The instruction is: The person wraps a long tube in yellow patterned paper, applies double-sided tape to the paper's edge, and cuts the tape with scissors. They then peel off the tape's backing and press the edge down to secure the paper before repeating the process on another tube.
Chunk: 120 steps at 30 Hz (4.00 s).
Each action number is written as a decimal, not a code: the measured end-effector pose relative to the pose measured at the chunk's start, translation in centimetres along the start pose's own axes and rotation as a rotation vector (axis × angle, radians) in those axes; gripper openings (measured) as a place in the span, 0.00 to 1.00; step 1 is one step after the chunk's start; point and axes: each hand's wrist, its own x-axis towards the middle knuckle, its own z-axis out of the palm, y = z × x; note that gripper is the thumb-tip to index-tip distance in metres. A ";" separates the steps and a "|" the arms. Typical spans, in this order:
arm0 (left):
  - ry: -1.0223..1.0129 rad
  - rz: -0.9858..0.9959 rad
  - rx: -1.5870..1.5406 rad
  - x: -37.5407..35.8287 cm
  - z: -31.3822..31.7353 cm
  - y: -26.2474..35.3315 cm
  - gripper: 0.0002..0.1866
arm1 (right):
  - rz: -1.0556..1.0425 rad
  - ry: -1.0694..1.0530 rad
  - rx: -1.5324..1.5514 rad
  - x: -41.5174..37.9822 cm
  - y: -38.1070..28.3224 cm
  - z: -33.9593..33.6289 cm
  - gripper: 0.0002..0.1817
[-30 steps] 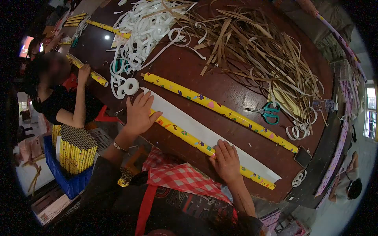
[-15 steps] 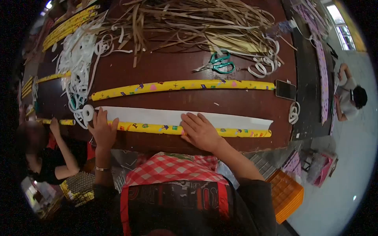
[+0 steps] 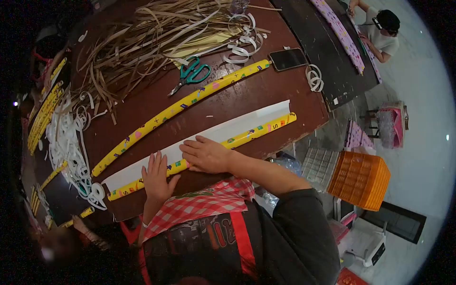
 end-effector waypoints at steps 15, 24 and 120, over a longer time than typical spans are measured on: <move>-0.013 -0.062 0.143 -0.3 0.0 0.6 0.34 | 0.162 0.013 -0.143 -7.8 4.0 -2.8 0.28; -0.039 -0.111 0.147 -0.1 -0.5 1.2 0.34 | 0.210 0.041 -0.198 -11.4 6.5 -4.5 0.29; 0.180 -0.832 0.312 -6.3 -3.7 -8.9 0.46 | 0.143 0.206 -0.440 -10.1 18.1 -15.8 0.21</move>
